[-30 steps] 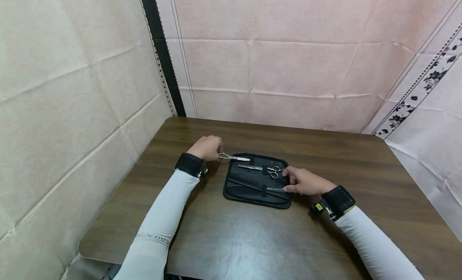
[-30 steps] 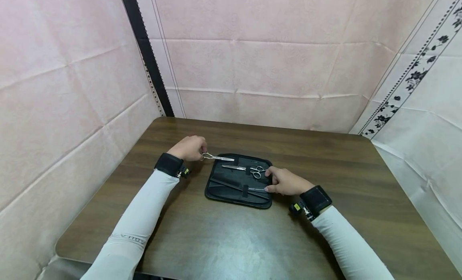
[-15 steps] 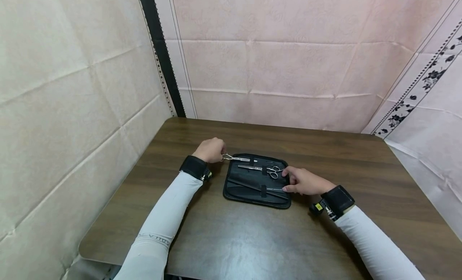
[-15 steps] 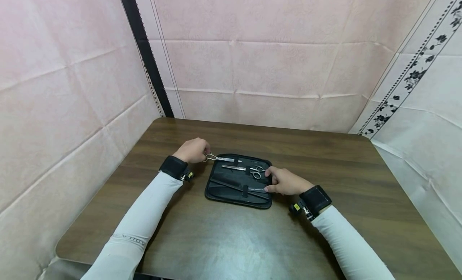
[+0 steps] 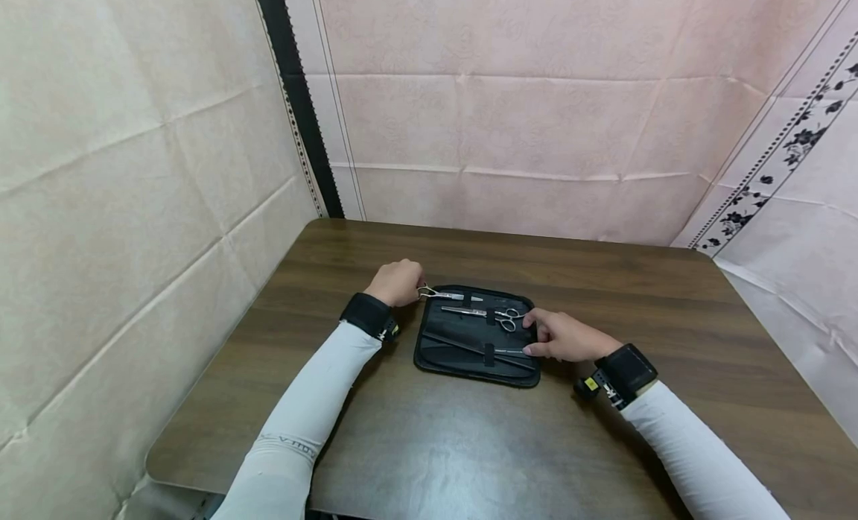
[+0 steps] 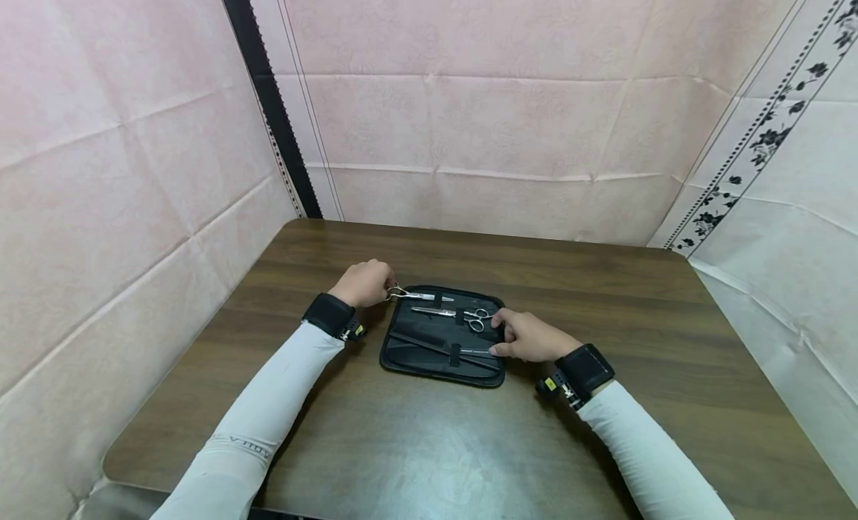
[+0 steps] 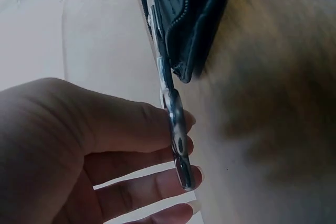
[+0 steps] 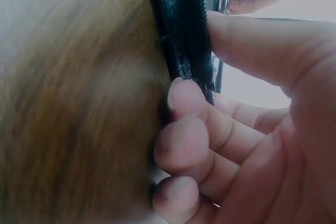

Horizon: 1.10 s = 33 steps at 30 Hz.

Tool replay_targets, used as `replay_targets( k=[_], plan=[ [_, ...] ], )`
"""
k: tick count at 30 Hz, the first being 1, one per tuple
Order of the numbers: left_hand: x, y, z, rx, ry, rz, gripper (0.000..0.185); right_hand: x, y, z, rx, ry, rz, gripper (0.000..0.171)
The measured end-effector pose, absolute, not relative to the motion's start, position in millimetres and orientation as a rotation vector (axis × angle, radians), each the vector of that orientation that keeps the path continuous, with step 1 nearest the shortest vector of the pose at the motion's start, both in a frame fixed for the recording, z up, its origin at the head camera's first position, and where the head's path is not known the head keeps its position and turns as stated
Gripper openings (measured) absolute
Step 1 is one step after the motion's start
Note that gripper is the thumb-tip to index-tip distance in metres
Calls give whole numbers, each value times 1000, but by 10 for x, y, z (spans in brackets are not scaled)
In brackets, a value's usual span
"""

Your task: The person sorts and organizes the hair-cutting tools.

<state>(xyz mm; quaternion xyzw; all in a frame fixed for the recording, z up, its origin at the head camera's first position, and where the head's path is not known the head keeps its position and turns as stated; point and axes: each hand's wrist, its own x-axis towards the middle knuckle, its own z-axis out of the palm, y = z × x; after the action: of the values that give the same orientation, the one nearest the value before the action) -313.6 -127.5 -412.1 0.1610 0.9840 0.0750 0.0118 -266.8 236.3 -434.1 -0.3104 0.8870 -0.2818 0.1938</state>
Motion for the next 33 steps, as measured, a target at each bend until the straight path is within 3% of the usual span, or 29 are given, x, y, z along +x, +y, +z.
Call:
replay_targets(
  k=[33],
  plan=[
    [-3116,-1060,-4215,432,2975,403,21,-2673,2337,-4353,-873,2520,-774,50]
  ],
)
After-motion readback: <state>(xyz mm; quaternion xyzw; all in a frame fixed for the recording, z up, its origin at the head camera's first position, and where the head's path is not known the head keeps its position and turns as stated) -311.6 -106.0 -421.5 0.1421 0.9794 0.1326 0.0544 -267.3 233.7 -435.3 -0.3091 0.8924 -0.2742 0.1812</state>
